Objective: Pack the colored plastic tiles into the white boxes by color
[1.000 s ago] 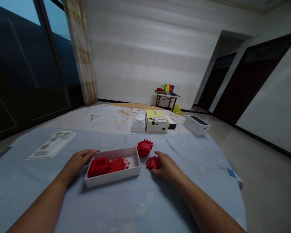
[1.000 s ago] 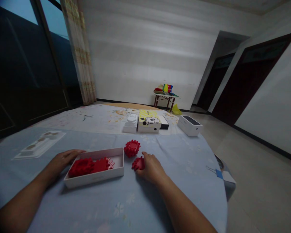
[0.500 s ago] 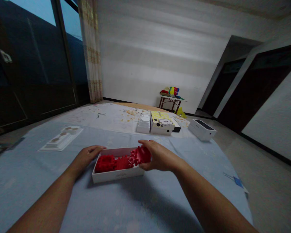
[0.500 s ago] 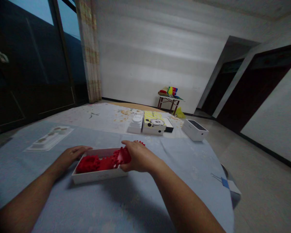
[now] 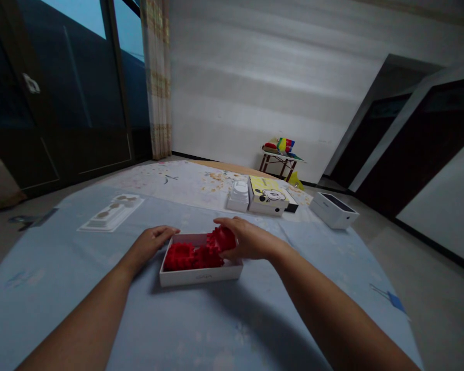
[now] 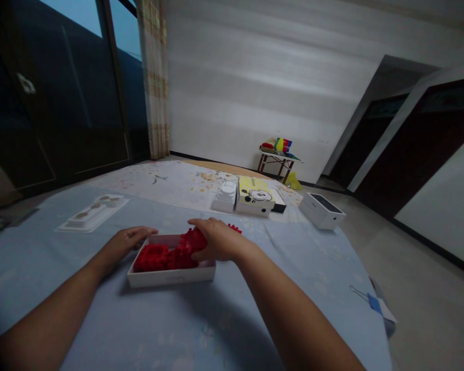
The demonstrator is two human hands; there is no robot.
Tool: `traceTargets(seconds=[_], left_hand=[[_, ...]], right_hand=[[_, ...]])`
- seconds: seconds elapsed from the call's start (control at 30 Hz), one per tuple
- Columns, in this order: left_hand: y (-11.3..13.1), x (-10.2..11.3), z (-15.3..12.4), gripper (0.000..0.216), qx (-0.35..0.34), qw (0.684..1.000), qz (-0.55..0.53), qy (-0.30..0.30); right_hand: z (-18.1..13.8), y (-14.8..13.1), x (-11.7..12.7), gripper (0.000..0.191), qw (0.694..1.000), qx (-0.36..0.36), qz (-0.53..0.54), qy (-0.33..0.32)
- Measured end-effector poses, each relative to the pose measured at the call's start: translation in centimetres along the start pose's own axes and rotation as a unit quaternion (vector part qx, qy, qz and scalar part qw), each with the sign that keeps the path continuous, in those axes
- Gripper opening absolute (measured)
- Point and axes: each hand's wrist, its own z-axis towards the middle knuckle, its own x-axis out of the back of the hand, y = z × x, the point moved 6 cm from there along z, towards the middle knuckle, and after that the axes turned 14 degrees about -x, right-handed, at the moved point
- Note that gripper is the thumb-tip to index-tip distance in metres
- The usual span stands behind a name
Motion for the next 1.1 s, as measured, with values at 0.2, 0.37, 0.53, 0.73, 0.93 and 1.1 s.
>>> traceTargets(seconds=[0.2,0.37,0.53,0.73,0.93,1.1], left_hand=[[0.1,0.0,0.0,0.049,-0.003,1.000,0.000,0.000],[0.3,0.0,0.0,0.049,0.002,1.000,0.002,0.004],[0.3,0.0,0.0,0.051,-0.001,1.000,0.001,0.007],[0.5,0.0,-0.1,0.052,0.000,1.000,0.003,0.003],[0.1,-0.1,0.0,0.051,0.003,1.000,0.002,0.001],[0.1,-0.1,0.0,0.050,0.008,1.000,0.003,-0.008]], right_hand=[[-0.1,1.1,0.3,0.074,0.993,-0.019,-0.114,-0.022],[0.1,0.4,-0.7,0.060,0.970,0.004,-0.240,-0.043],[1.0,-0.5,-1.4,0.045,0.950,0.009,-0.310,-0.018],[1.9,-0.5,-2.5,0.042,0.943,0.005,-0.332,-0.035],[1.8,-1.0,-2.6,0.028,0.941,0.005,-0.338,0.001],[2.2,-1.4,-3.1,0.024,0.934,-0.003,-0.353,-0.049]])
